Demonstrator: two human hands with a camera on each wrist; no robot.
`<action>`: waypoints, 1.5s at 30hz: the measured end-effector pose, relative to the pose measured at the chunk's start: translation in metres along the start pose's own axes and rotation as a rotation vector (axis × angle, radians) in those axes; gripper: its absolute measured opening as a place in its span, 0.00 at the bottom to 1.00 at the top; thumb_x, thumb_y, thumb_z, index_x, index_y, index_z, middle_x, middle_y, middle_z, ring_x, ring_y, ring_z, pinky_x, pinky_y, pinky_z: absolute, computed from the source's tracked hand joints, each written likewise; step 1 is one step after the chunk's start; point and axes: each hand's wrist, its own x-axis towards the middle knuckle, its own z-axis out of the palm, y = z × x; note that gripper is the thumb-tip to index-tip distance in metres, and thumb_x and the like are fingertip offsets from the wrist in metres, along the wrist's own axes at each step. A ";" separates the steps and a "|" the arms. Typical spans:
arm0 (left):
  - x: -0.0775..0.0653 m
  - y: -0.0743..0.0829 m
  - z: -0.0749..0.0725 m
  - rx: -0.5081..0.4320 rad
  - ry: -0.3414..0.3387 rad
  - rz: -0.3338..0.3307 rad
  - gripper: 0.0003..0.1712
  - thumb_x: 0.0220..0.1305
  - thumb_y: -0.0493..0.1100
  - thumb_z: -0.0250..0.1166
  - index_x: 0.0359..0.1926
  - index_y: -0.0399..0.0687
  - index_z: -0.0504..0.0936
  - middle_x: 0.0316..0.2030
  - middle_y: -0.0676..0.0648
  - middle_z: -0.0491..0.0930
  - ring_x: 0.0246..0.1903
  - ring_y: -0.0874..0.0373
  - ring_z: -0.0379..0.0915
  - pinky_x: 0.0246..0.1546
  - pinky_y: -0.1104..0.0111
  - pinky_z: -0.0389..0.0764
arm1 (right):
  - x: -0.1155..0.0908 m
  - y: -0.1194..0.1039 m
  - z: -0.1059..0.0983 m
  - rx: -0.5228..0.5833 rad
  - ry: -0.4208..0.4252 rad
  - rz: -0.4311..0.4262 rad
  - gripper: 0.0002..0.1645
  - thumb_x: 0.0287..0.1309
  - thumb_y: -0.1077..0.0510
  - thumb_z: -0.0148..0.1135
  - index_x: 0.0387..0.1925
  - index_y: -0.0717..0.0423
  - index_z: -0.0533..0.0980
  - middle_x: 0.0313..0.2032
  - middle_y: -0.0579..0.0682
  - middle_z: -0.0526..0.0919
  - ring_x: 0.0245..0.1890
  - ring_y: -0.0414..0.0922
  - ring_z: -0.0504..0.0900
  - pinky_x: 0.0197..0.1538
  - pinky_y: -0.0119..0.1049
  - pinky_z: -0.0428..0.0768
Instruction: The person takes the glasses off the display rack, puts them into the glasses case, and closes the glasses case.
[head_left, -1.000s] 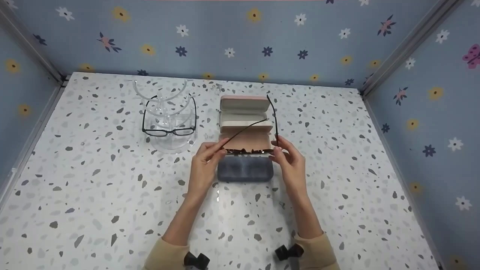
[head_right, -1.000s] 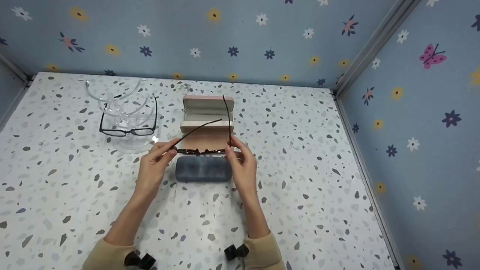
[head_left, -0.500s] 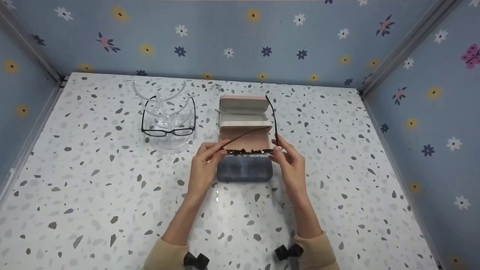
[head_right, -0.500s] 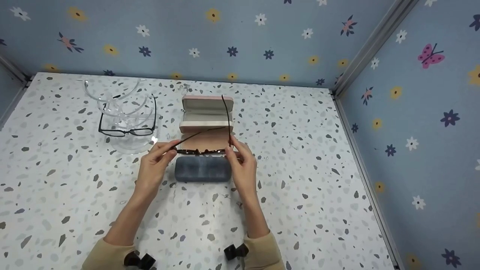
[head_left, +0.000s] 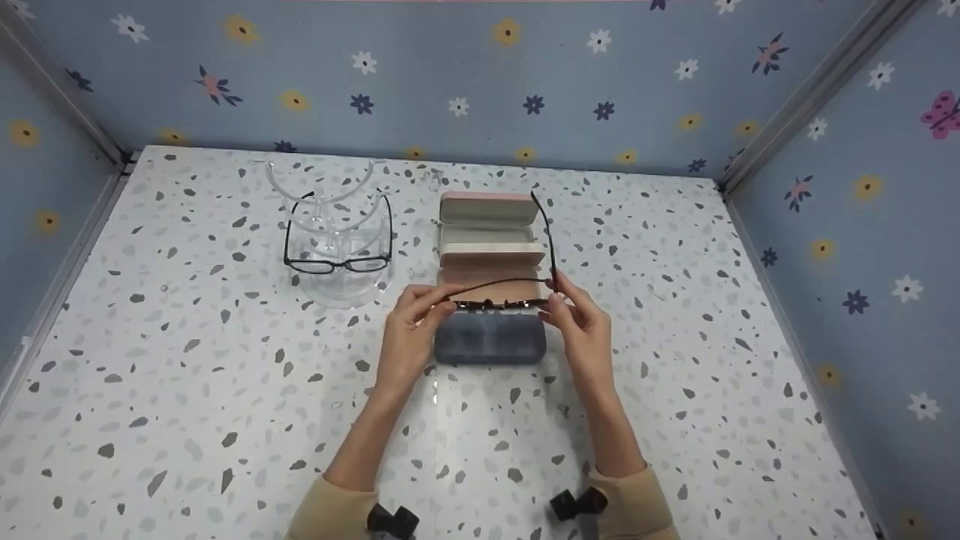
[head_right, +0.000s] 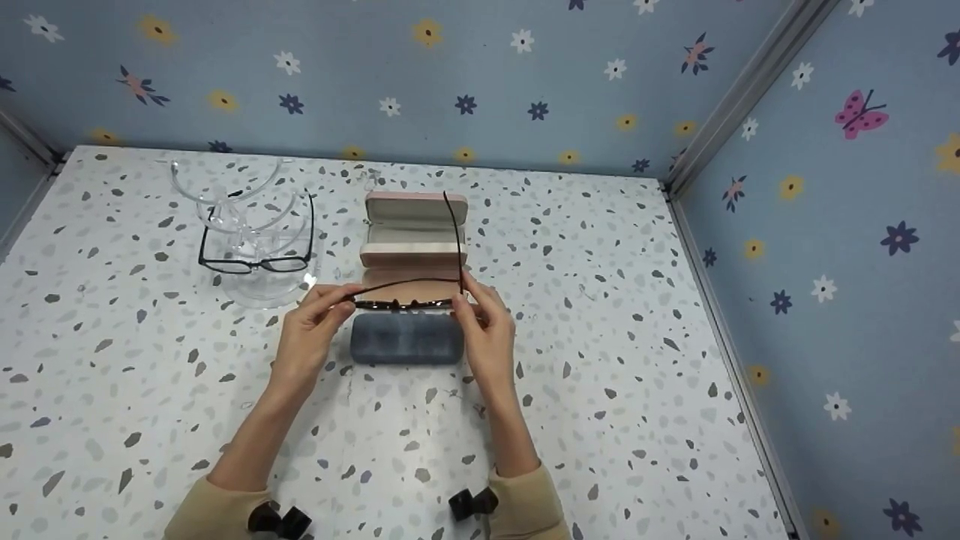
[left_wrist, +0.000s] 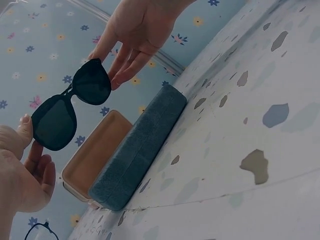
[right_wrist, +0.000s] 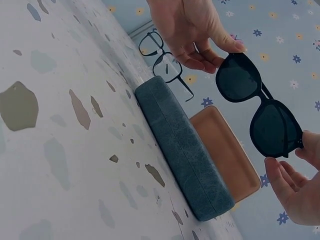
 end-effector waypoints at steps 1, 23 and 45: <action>0.000 0.000 0.000 0.001 -0.001 0.004 0.16 0.68 0.45 0.66 0.55 0.53 0.89 0.48 0.49 0.79 0.47 0.59 0.76 0.52 0.72 0.79 | 0.000 0.000 0.000 0.000 0.001 0.001 0.25 0.74 0.61 0.58 0.69 0.58 0.73 0.65 0.60 0.79 0.50 0.46 0.89 0.56 0.43 0.87; 0.002 0.001 -0.004 -0.021 -0.047 0.049 0.14 0.67 0.46 0.66 0.52 0.55 0.90 0.50 0.50 0.75 0.49 0.60 0.73 0.51 0.74 0.77 | 0.001 0.000 -0.001 -0.023 -0.016 0.004 0.26 0.71 0.63 0.62 0.68 0.58 0.74 0.62 0.68 0.78 0.46 0.56 0.87 0.54 0.43 0.87; 0.002 0.001 -0.005 0.008 -0.035 0.060 0.18 0.65 0.48 0.66 0.52 0.46 0.89 0.50 0.47 0.76 0.48 0.59 0.73 0.48 0.75 0.75 | 0.001 0.001 -0.001 -0.055 -0.067 0.018 0.24 0.73 0.62 0.60 0.67 0.58 0.75 0.64 0.69 0.76 0.46 0.42 0.89 0.56 0.52 0.85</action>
